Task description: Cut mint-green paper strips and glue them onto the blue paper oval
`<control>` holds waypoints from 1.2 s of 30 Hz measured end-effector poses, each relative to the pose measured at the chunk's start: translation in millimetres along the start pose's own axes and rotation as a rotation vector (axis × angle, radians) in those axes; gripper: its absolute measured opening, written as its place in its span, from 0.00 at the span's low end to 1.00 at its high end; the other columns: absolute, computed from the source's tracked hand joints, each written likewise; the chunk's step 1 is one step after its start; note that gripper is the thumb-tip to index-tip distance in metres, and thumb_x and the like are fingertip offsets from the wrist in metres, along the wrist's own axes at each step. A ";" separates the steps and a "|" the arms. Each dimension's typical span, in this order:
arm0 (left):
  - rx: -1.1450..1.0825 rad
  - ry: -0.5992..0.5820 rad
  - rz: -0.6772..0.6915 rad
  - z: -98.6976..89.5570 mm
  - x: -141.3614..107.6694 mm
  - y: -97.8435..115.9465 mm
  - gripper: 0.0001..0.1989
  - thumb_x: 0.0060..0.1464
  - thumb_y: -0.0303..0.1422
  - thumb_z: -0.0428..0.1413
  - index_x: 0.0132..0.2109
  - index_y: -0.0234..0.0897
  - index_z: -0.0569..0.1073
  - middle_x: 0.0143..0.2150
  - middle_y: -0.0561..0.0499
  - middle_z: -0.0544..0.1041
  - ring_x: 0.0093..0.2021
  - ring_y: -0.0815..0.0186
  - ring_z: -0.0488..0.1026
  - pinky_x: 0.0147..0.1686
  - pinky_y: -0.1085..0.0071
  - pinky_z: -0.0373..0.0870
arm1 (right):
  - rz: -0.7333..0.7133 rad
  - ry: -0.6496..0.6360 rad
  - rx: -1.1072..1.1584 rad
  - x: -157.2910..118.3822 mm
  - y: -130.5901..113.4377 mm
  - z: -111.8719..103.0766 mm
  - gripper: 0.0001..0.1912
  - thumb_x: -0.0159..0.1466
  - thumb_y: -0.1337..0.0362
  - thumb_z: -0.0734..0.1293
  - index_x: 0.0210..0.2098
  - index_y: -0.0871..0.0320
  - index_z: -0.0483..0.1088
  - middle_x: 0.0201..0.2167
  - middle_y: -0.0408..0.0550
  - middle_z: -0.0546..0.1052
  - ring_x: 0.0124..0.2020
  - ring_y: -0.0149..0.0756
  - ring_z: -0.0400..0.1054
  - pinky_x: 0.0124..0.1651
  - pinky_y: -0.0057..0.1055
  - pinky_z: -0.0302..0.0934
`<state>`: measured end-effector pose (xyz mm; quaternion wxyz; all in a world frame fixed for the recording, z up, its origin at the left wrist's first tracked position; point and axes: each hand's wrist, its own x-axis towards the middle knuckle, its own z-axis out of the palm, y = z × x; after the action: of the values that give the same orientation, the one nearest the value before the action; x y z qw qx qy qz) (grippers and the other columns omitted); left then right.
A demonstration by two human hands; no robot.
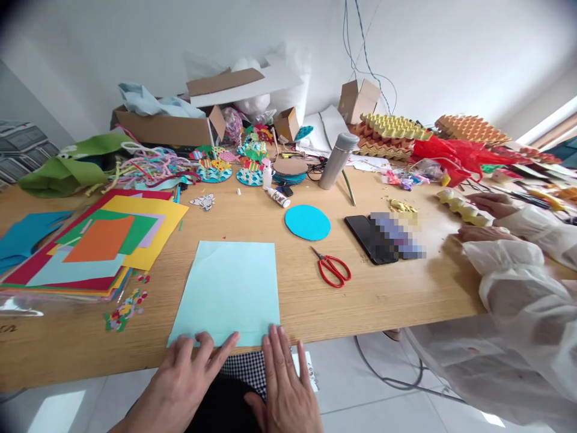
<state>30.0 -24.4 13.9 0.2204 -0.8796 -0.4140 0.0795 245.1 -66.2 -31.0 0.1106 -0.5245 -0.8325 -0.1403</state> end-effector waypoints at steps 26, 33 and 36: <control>-0.082 0.117 -0.030 31.8 -34.5 -12.9 0.21 0.56 0.30 0.48 0.55 0.34 0.74 0.59 0.45 0.69 0.55 0.55 0.65 0.57 0.59 0.62 | -0.080 0.054 0.049 12.2 8.5 8.4 0.39 0.63 0.47 0.63 0.61 0.73 0.58 0.60 0.67 0.66 0.69 0.53 0.42 0.67 0.50 0.37; -0.166 0.181 -0.082 34.3 -44.8 -30.8 0.22 0.55 0.27 0.48 0.55 0.34 0.74 0.58 0.47 0.71 0.58 0.57 0.63 0.62 0.58 0.53 | -0.008 0.050 0.005 -8.7 27.8 12.9 0.42 0.66 0.50 0.60 0.67 0.74 0.46 0.62 0.69 0.63 0.69 0.54 0.44 0.67 0.55 0.38; -0.249 0.173 -0.090 40.6 -46.6 -31.0 0.21 0.58 0.27 0.48 0.58 0.34 0.70 0.58 0.48 0.72 0.58 0.59 0.64 0.64 0.58 0.51 | -0.001 0.057 0.019 -9.0 25.7 14.0 0.42 0.66 0.50 0.60 0.68 0.73 0.43 0.62 0.68 0.62 0.68 0.54 0.46 0.66 0.55 0.40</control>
<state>-34.6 -29.6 -10.2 0.1480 -0.8842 -0.4391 -0.0586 271.7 -58.4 -44.1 0.1393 -0.5186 -0.8306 -0.1474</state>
